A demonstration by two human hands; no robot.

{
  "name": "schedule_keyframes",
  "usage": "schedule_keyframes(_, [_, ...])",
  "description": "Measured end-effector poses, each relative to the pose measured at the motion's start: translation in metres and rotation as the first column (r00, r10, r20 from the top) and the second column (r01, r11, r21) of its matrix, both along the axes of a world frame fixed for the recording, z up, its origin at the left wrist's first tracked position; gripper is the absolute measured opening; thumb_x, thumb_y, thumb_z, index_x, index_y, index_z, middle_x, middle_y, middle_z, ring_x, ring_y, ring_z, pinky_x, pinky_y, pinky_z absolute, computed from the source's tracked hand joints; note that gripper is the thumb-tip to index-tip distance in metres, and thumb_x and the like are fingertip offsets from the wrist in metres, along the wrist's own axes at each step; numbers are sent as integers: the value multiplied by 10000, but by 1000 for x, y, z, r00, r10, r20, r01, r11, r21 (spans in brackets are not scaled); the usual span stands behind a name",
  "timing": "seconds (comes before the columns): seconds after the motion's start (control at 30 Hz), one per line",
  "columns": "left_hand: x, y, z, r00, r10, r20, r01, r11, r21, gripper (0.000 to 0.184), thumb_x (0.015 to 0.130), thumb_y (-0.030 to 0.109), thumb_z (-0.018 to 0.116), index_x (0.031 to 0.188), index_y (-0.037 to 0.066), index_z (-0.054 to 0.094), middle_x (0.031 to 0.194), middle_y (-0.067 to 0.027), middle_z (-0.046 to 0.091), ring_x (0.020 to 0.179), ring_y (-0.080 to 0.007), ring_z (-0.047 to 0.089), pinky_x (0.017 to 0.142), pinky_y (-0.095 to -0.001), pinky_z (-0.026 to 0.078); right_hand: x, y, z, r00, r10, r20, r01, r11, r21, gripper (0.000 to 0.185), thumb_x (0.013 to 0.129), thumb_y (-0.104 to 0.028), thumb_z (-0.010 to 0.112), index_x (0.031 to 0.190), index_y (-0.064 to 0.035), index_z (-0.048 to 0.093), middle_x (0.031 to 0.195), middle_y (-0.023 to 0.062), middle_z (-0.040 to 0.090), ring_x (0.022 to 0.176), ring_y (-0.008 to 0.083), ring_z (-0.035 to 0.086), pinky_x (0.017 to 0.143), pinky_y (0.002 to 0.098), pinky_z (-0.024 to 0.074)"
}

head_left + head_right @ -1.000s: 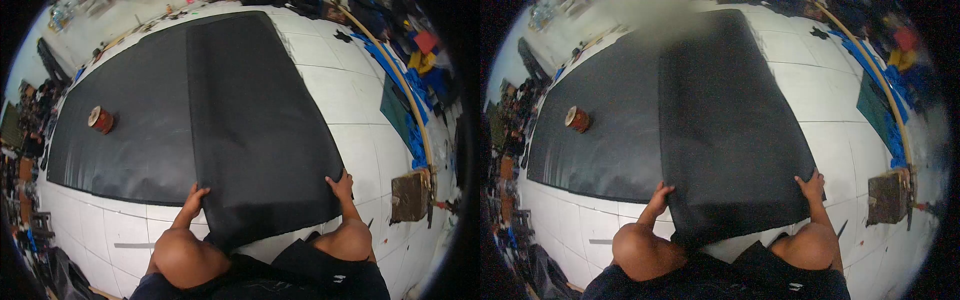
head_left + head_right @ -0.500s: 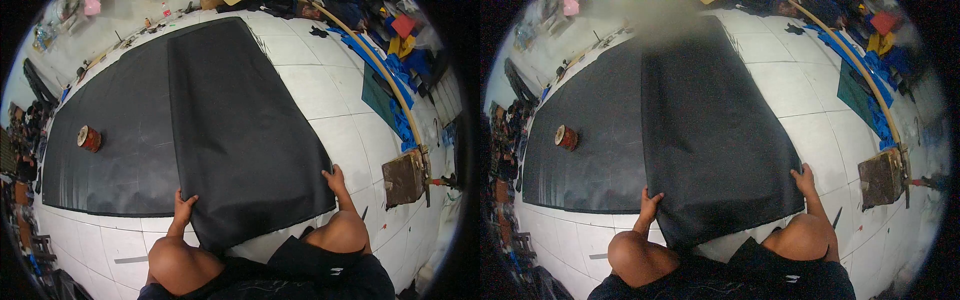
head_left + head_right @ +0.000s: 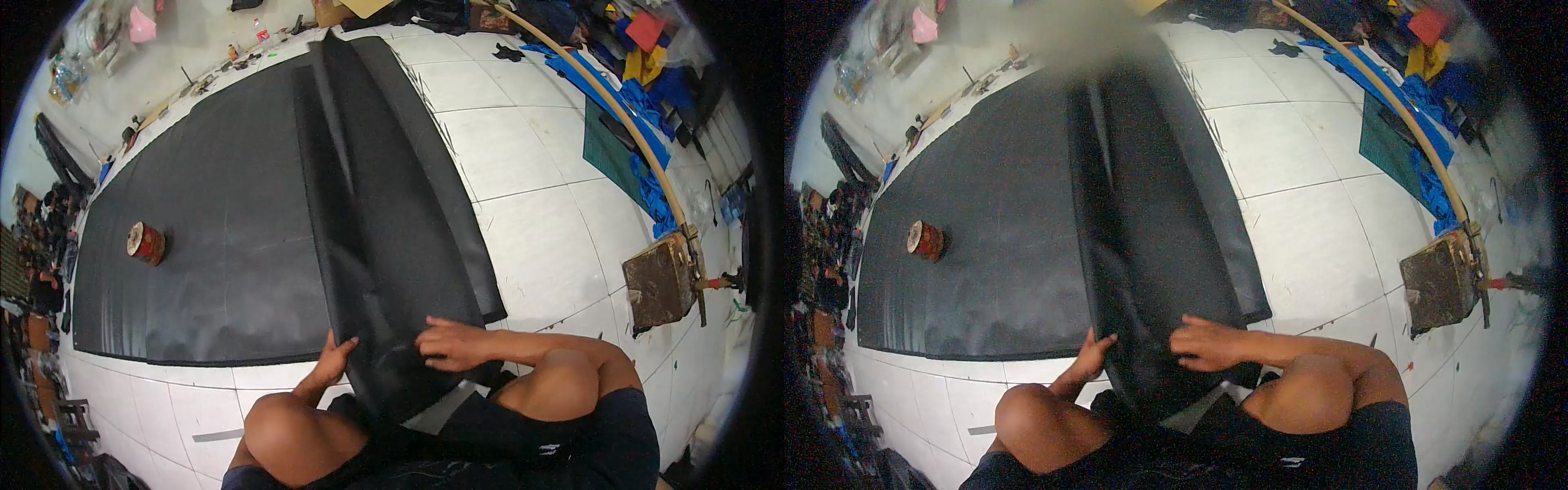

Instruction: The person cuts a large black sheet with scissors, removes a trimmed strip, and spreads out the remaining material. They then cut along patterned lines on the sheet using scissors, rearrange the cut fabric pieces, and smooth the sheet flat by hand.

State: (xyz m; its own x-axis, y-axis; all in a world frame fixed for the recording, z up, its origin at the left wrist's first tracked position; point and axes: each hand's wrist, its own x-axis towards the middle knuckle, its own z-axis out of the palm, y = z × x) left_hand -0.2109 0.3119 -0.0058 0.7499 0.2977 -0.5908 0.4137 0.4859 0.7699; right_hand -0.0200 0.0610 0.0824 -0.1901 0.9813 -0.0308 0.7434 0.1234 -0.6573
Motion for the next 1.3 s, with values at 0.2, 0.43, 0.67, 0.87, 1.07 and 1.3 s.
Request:
schedule_keyframes(0.2, [3, -1, -1, 997, -68, 30, 71, 991, -117, 513, 941, 158, 539, 1369, 31, 287, 1303, -154, 464, 1191, -265, 459, 1027, -385, 361, 9, -24, -8, 503, -637, -584, 573, 752, -327, 411, 828, -296, 719, 1119, -63, 546, 1015, 81, 633, 898, 163, 611, 785, 336, 497])
schedule_keyframes(0.43, [23, 5, 9, 932, -363, -3, 359, 920, 160, 538, 965, 175, 501, 1402, 6, 235, 1374, -178, 417, 1263, -277, 405, 1068, -384, 321, 10, -103, -57, 65, -997, 39, 948, 49, -313, 738, 763, -401, 757, 1252, 41, 424, 1197, 223, 499, 1067, 314, 533, 909, 403, 442])
schedule_keyframes(0.67, [89, 8, 44, 679, -716, -162, 723, 616, 313, 563, 954, 204, 489, 1405, -10, 229, 1313, -219, 475, 1204, -308, 468, 1018, -391, 375, -3, -129, -75, -191, -890, -415, 890, 21, -455, 497, 843, -198, 686, 1201, 61, 460, 1041, 167, 598, 955, 229, 576, 862, 337, 459])
schedule_keyframes(0.87, [189, -48, 50, 384, -852, -356, 862, 193, 469, 540, 920, 215, 556, 1352, -23, 335, 1278, -202, 521, 1169, -310, 511, 1006, -407, 400, 3, -191, -111, -378, -818, -433, 921, -288, -262, 435, 851, -183, 678, 1182, 32, 496, 1018, 145, 604, 920, 222, 571, 845, 324, 455])
schedule_keyframes(1.07, [220, -63, 54, 615, -788, -41, 738, 556, 383, 572, 910, 315, 599, 1343, 1, 395, 1175, -154, 581, 1035, -208, 563, 878, -351, 473, 157, -270, -63, -253, -966, -56, 966, -256, 42, 466, 863, -267, 654, 1164, 59, 512, 1073, 205, 608, 988, 282, 576, 882, 374, 439])
schedule_keyframes(1.3, [164, 79, 32, 872, -487, -58, 385, 607, 695, 389, 919, 272, 587, 1242, 57, 549, 987, -89, 644, 873, -162, 609, 787, -310, 496, 316, -273, 8, -428, -536, 727, 904, -257, 343, 617, 848, -418, 626, 1342, -126, 398, 1157, 264, 570, 1095, 416, 546, 903, 446, 444])
